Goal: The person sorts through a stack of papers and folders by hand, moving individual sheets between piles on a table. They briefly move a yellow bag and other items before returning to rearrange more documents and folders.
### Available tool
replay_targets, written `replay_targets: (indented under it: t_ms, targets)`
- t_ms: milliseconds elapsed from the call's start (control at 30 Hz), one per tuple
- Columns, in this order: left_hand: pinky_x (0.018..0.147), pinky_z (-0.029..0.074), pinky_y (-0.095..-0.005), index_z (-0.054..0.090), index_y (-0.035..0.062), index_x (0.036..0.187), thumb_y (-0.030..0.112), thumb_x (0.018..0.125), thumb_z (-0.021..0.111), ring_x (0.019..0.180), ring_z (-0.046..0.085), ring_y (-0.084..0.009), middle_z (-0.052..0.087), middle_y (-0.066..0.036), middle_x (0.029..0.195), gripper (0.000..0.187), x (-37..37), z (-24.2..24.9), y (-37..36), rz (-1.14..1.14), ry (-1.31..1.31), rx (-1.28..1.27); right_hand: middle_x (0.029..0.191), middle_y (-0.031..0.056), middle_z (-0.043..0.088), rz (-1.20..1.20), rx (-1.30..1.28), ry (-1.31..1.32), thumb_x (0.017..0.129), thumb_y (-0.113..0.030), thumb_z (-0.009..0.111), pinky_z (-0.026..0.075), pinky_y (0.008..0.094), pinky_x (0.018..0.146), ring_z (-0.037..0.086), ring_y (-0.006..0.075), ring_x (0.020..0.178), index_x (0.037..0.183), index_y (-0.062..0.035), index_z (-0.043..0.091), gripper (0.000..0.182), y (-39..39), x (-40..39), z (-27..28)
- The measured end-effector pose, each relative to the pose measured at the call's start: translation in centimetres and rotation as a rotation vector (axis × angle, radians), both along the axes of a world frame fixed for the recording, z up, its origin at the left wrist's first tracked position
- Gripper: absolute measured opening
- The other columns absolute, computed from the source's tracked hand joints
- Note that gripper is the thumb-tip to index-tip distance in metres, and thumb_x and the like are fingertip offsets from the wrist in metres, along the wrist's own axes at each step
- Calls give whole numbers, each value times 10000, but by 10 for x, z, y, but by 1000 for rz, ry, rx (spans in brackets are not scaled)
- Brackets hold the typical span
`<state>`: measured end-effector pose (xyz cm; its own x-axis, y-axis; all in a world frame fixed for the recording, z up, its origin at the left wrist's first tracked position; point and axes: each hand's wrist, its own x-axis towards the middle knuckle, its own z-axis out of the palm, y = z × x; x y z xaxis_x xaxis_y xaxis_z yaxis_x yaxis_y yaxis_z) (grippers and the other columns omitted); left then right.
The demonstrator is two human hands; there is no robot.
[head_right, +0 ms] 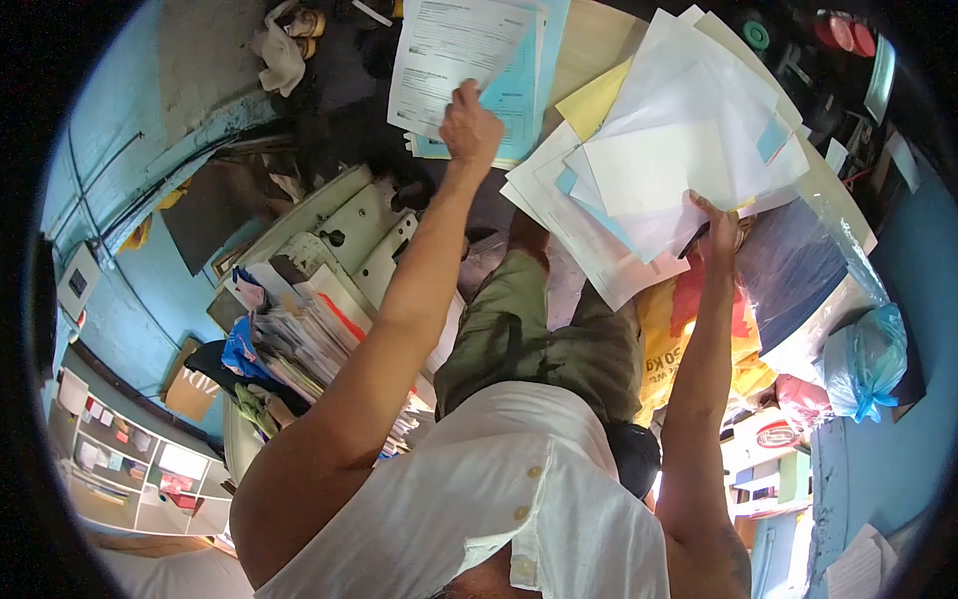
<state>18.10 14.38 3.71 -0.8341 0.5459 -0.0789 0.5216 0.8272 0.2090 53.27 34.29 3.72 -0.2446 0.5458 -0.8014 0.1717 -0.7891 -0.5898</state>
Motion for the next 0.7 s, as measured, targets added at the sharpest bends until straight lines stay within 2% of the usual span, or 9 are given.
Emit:
replay_targets:
  t_ms: [100,167,200,233,300,433,567,633,700]
  targets:
    - [684,528,-518,570,42,1121,43,735,602,839,649,-430,655,-230,940,387,-34,9,-14,103,-87,46,1017,71,651,13,-31,-22,721,6,783,493,323,830,609,205,923,1067,26,650,371,2,5,-3]
    - [733,522,-519,601,39,1086,23,725,583,861,652,-441,668,-267,944,362,-52,28,-17,220,-31,151,1023,71,651,16,-32,-27,722,2,786,491,323,837,609,203,928,1087,25,644,393,1,4,-4]
    - [775,521,-512,572,31,1143,1,736,584,883,654,-450,675,-264,965,408,-62,38,-20,286,-59,156,1027,73,651,7,-35,-22,722,4,784,490,324,841,609,205,929,1097,28,639,402,1,3,-4]
    - [833,514,-494,536,37,1193,-15,759,577,945,653,-438,656,-286,1012,439,-69,44,-26,284,-63,282,1032,76,651,-2,-39,-19,723,6,783,489,326,845,610,206,930,1106,30,635,411,1,3,-3]
    - [868,504,-485,444,68,1334,-67,776,556,1021,636,-426,630,-276,1120,585,-81,56,-35,160,-152,405,1040,80,651,-9,-38,-17,723,11,780,486,327,852,611,211,932,1117,35,629,423,0,4,-6]
    - [884,500,-486,318,129,1482,-76,799,540,1060,621,-425,618,-236,1206,746,-61,65,-34,-88,-130,250,1052,86,651,-9,-10,-25,723,19,769,485,328,858,613,223,943,1124,39,629,425,-1,3,-4]
    - [914,492,-474,320,139,1486,-53,816,543,1074,616,-407,605,-219,1237,733,-11,59,-16,-86,-510,88,1060,93,652,-32,-37,-28,726,18,757,483,334,865,610,227,965,1136,30,631,429,-1,2,1]
    - [892,505,-471,318,134,1488,-15,815,580,1025,632,-410,605,-212,1220,737,8,44,-9,-145,-519,197,1069,104,658,22,3,-90,733,-6,753,474,350,884,613,228,962,1141,26,638,425,0,-2,10]
    - [857,516,-456,390,108,1435,111,799,689,997,639,-404,606,-206,1179,703,16,30,-1,-121,-504,219,1070,108,662,68,67,-124,736,-26,756,470,357,894,618,230,956,1137,27,642,420,1,-3,15]
